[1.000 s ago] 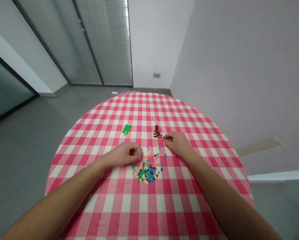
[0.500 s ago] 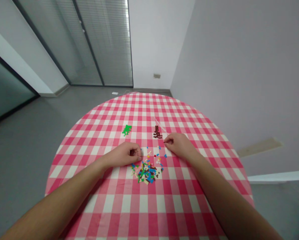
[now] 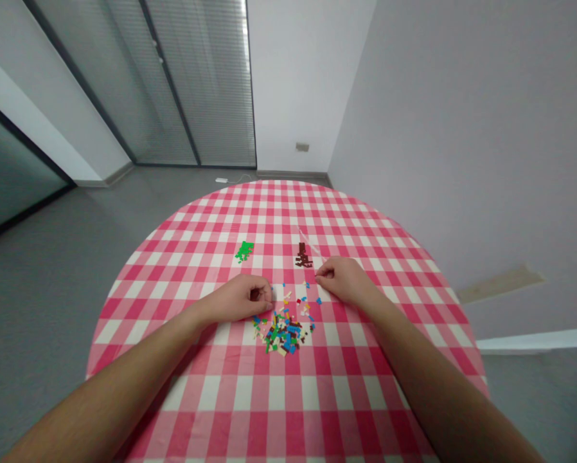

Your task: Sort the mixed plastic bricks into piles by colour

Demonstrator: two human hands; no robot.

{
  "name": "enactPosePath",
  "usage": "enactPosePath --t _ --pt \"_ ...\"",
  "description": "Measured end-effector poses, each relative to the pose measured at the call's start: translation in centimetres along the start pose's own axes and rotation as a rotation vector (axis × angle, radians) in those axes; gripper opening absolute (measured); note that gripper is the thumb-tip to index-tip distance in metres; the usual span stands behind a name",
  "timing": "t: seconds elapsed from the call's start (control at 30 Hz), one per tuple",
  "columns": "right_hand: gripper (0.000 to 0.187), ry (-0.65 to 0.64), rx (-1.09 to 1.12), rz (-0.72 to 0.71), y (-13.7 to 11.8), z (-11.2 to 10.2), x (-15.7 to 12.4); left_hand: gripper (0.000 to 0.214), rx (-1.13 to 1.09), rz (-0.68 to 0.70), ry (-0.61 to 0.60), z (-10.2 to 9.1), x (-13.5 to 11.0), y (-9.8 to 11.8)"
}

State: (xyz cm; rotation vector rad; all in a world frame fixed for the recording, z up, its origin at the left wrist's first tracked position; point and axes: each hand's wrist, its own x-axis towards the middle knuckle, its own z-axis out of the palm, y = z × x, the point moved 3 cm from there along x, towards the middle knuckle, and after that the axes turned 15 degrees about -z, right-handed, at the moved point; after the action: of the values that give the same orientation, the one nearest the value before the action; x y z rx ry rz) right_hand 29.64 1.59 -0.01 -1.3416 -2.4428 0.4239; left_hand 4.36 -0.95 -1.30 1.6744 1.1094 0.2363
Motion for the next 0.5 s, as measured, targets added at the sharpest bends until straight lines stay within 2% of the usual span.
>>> enactPosePath --t 0.2,0.5 --pt "0.021 0.063 -0.045 -0.025 0.26 0.17 0.35 0.01 -0.011 0.002 -0.002 0.01 -0.05 0.01" --pt "0.022 0.139 -0.027 0.045 0.89 0.21 0.52 0.009 -0.015 -0.01 0.0 -0.03 -0.1 0.28"
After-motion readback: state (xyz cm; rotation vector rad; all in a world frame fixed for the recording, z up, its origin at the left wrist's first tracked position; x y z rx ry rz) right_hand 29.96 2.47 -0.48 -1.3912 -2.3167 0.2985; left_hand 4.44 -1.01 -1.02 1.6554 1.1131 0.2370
